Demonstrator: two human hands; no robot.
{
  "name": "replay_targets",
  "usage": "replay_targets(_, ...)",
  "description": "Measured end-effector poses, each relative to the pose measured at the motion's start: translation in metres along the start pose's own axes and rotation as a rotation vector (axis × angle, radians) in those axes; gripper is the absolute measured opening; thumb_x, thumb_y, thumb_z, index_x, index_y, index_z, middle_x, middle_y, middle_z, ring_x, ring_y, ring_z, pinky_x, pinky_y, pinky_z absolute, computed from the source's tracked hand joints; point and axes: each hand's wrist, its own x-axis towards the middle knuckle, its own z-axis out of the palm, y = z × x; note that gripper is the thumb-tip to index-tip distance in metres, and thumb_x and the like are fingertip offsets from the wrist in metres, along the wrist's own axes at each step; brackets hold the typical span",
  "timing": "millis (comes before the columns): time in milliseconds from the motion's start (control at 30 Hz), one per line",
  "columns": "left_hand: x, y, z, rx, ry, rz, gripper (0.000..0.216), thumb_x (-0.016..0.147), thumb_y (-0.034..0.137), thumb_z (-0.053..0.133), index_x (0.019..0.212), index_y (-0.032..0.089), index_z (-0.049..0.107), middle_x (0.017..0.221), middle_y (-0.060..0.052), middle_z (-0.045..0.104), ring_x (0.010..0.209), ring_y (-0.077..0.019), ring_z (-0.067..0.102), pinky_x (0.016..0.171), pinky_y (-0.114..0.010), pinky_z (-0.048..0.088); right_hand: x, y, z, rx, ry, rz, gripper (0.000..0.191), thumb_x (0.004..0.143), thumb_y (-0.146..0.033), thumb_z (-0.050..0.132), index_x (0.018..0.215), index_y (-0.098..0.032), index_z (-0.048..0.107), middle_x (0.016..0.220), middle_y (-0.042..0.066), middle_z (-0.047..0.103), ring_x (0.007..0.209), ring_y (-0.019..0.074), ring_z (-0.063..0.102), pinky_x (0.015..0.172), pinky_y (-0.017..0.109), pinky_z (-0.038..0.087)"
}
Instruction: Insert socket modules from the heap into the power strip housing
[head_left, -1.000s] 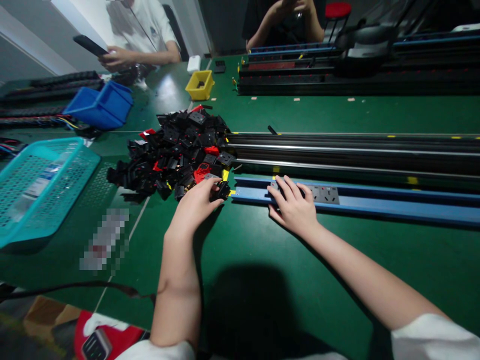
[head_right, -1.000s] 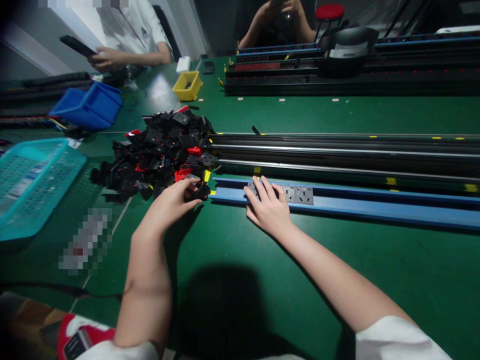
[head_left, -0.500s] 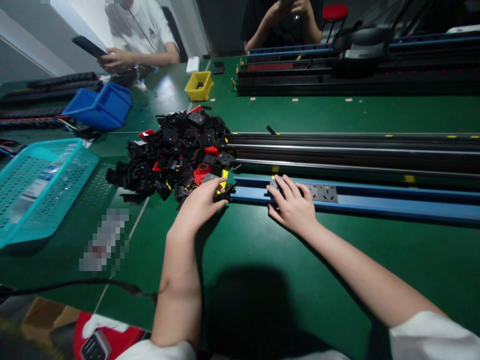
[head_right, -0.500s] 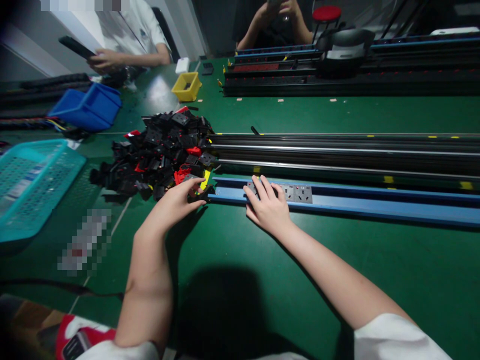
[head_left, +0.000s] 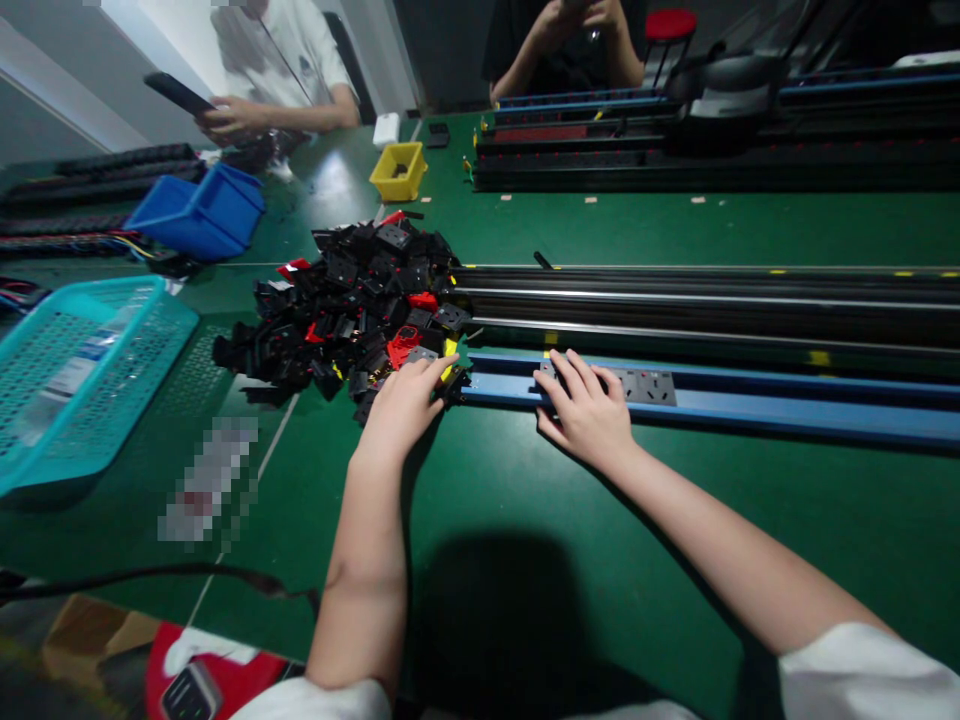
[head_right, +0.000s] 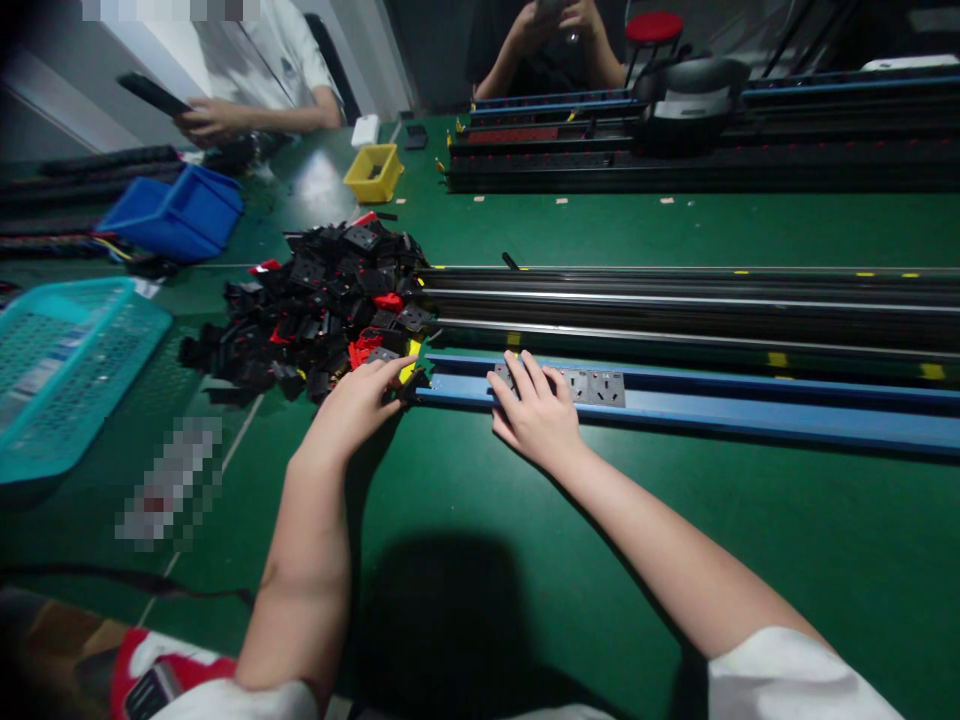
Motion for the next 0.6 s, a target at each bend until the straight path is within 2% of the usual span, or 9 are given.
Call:
replay_targets(200,0.0016,0.0005,0.0017,0.044,0.015,0.023,0.062,0.087,0.016,0.058,0.146,0.033,0.051,0.114,-0.008,0.067,0.107,-0.0277,0.061,0.091,-0.039,0.048,-0.0005,0.0004,-0.0003,0.000,0.001,-0.002,0.045,0.095,-0.038,0.057,0.137,-0.024,0.060,0.154,0.013,0.050,0.142,0.0295,0.044,0.110,0.044,0.027)
replay_targets(433,0.0026,0.0021,0.0024,0.022,0.023,0.013,0.068,0.081,0.016,0.058,0.148,0.025,0.049,0.114,-0.008,0.070,0.105,-0.0280,0.061,0.088,-0.038,0.046,0.0000,0.0001,-0.0006,0.002,0.008,-0.004,0.044,0.095,-0.037,0.057,0.137,-0.024,0.060,0.154,0.013,0.050,0.142,0.0295,0.045,0.110,0.044,0.027)
replay_targets(600,0.0023,0.0055,-0.0037,0.051,0.102,0.032,0.046,0.088,0.020,0.054,0.133,0.026,0.061,0.109,-0.006,0.072,0.100,-0.0264,0.063,0.082,-0.038,0.043,0.0001,0.0001,0.0001,-0.006,0.010,-0.003,0.043,0.095,-0.038,0.056,0.136,-0.024,0.060,0.153,0.012,0.051,0.142,0.0290,0.045,0.109,0.044,0.028)
